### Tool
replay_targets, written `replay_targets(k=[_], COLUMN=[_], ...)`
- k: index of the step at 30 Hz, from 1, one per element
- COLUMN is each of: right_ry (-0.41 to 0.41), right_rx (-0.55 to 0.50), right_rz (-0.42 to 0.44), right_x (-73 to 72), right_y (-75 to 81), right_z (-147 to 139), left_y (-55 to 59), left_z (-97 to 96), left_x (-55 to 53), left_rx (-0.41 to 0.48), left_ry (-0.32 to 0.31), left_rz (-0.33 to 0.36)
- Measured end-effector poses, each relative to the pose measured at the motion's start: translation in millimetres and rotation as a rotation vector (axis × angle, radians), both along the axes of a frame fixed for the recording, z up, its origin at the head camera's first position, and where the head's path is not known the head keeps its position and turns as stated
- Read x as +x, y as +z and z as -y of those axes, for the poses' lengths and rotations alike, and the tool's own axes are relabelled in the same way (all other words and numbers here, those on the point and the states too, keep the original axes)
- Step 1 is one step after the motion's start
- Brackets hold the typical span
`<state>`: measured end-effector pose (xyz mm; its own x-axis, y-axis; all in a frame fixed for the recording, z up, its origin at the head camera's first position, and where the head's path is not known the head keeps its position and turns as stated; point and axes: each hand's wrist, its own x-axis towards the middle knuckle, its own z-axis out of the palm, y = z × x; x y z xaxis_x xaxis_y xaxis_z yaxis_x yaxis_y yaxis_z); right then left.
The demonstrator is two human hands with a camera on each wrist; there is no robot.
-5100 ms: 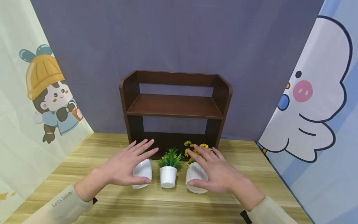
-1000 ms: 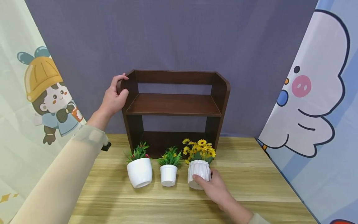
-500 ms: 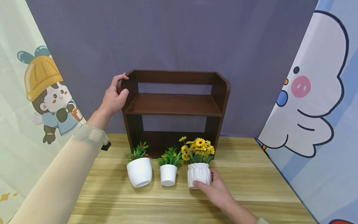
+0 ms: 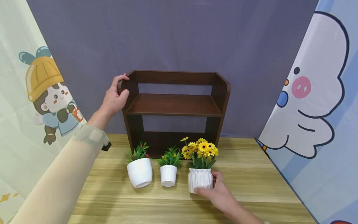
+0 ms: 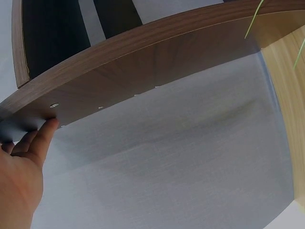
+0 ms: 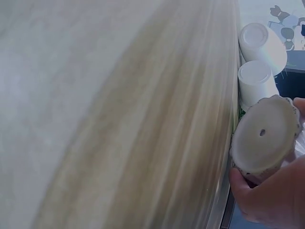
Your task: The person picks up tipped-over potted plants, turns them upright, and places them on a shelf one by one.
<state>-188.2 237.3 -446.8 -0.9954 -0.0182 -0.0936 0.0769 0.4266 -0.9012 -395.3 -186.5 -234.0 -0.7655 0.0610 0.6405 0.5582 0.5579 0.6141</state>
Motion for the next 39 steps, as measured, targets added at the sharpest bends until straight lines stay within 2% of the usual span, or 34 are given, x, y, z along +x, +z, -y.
replay_targets(k=[4, 20, 39], right_ry=[0.003, -0.009, 0.027], right_rx=[-0.020, 0.019, 0.018], right_rz=[-0.011, -0.041, -0.094], right_x=[-0.4, -16.0, -43.9], right_y=[-1.8, -3.3, -12.5], right_z=[-1.2, -7.1, -14.8], left_y=[-0.3, 0.6, 0.3], left_z=[0.9, 0.4, 0.0], left_x=[0.0, 1.1, 2.8], left_rx=[0.004, 0.013, 0.009], left_ry=[0.002, -0.004, -0.004], left_rz=[-0.002, 0.004, 0.012])
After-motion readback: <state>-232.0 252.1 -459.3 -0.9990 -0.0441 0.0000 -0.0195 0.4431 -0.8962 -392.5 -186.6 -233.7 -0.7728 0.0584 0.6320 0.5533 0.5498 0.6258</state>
